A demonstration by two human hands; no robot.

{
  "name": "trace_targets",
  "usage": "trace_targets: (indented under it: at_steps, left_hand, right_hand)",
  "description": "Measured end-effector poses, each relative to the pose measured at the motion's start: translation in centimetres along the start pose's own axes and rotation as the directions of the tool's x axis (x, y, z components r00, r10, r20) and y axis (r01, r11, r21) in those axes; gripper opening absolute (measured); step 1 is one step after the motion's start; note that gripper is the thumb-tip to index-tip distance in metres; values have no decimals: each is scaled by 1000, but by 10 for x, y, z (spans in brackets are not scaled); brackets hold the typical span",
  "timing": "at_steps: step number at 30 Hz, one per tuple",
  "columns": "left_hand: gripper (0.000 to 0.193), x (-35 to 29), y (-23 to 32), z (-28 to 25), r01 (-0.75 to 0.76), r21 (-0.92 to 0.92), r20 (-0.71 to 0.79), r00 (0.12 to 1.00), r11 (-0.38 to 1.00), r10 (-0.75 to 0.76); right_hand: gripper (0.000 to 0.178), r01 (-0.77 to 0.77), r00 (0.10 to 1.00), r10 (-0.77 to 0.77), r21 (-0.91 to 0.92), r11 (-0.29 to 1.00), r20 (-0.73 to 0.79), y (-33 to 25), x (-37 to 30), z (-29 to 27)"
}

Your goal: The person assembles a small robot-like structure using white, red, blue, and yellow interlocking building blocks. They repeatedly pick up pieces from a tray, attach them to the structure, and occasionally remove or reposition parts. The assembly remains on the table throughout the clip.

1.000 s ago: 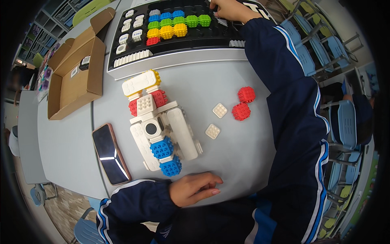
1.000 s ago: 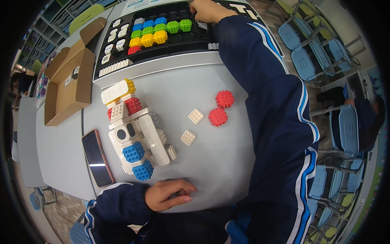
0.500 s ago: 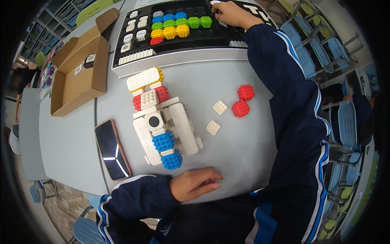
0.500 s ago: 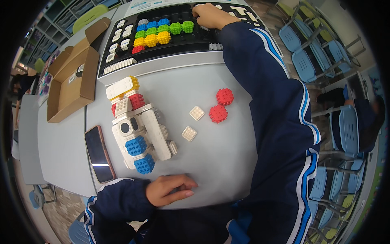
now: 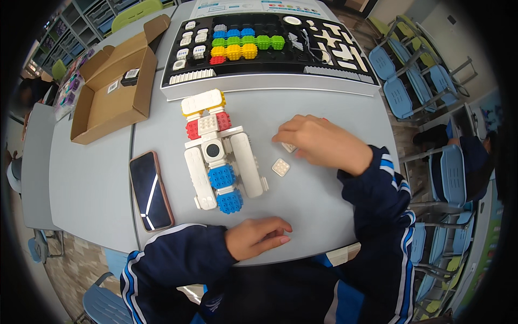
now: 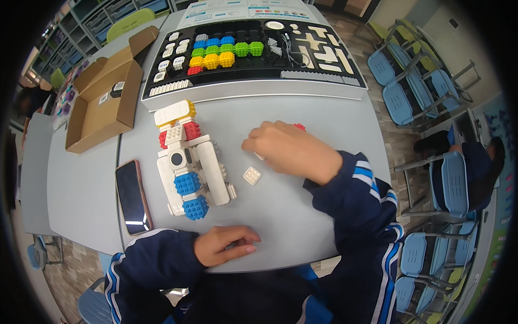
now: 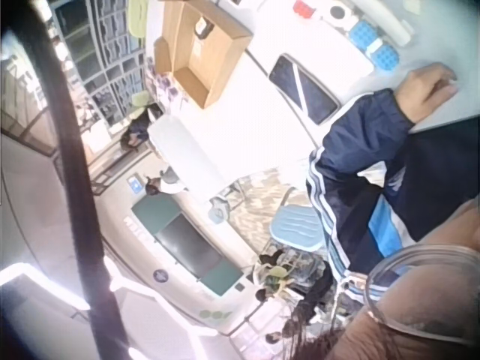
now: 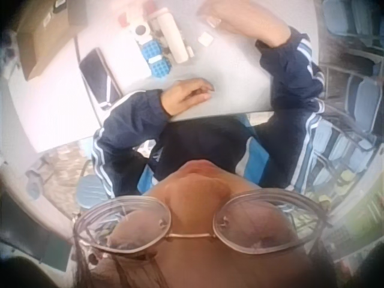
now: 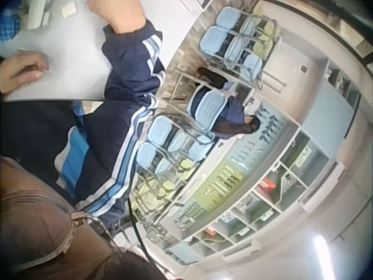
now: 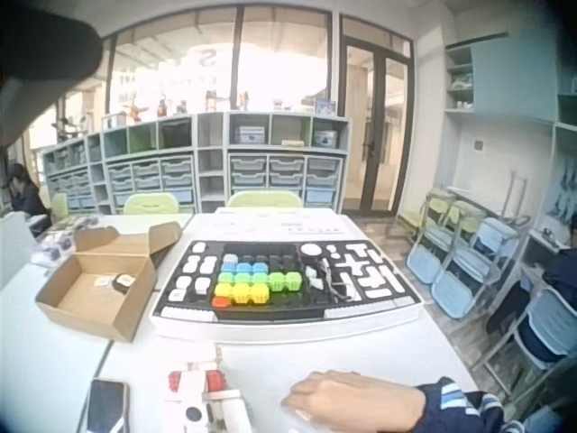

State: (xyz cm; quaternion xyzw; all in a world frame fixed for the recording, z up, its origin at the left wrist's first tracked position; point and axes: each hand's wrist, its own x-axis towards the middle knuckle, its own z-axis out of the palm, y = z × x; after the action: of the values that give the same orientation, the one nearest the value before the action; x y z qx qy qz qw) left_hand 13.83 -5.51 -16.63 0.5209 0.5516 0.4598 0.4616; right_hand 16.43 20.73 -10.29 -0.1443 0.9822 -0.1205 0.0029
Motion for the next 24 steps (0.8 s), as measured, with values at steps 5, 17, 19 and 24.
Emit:
trace_targets:
  at_steps: [5,17,19,24]
  left_hand:
    - [22,3,3,0,8,4,11,1000,1000,-8]
    - [22,2,6,0,50,24,33,998,998,-51]
    - [22,2,7,-1,50,43,40,998,998,-52]
    - [16,2,5,0,-46,54,23,999,997,45]
  right_hand:
    - [20,-86,993,86,-1,996,-79,7,-9,14]
    - [22,149,989,-143,220,964,-45,-19,-12,11]
    - [22,116,993,-114,233,966,-21,-19,-10,15]
    - [32,-13,995,-5,179,984,99,-25,-9,13]
